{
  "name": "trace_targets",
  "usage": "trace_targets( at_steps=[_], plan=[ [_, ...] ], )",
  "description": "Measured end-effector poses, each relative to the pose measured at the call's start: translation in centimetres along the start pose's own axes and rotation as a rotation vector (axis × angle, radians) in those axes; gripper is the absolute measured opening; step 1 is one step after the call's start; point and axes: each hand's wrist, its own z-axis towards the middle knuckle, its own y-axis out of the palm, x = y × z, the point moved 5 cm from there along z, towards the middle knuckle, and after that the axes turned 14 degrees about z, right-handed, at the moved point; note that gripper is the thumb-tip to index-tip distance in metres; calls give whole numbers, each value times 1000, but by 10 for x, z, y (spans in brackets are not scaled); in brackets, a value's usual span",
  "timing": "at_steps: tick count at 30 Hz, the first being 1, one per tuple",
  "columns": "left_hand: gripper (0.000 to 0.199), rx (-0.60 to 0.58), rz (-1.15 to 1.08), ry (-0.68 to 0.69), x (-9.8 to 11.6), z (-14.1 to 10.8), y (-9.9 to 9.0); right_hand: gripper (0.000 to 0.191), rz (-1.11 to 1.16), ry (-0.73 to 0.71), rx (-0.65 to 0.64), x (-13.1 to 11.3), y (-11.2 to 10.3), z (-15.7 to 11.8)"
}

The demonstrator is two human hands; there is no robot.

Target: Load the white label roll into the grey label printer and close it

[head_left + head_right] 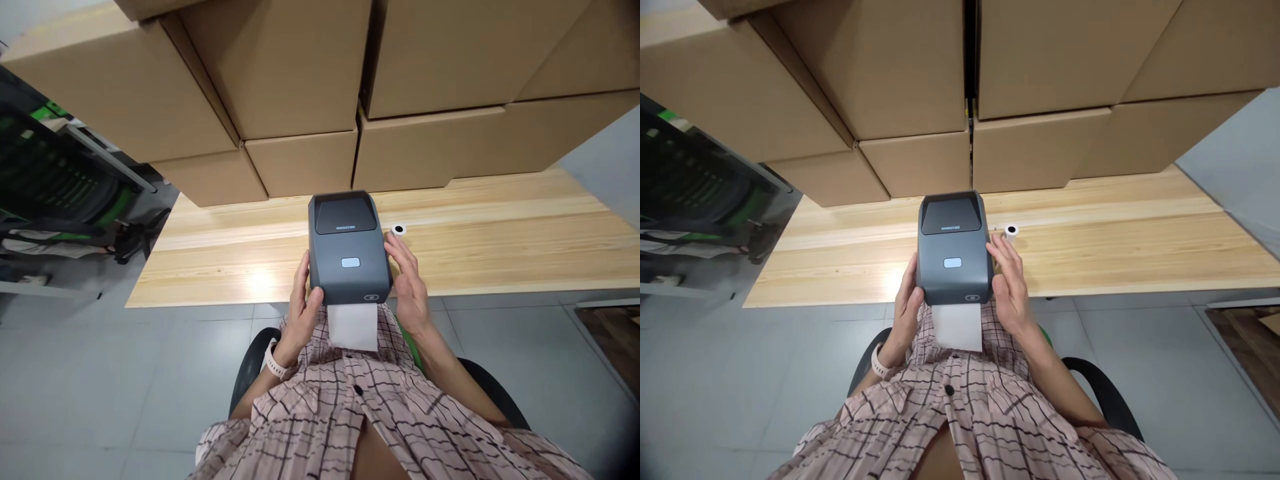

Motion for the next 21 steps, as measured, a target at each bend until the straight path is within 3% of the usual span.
trace_targets(
  at_steps=[2, 8, 14, 18, 21],
  plan=[
    [69, -6, -26, 5, -5, 0, 3, 54, -19, -13, -23, 0, 1, 0],
    [90, -74, -26, -21, -5, -4, 6, 52, -245, -229, -156, -27, 11, 11],
    [94, -68, -19, -44, -7, -4, 5, 35, -365, -235, -288, -43, 19, 32],
    [99, -71, -7, -25, -8, -4, 5, 27, -297, -205, -340, -36, 22, 37],
    [97, -82, 37, -21, -7, -4, 4, 34, -140, -140, -232, -18, 18, 25]
  ],
)
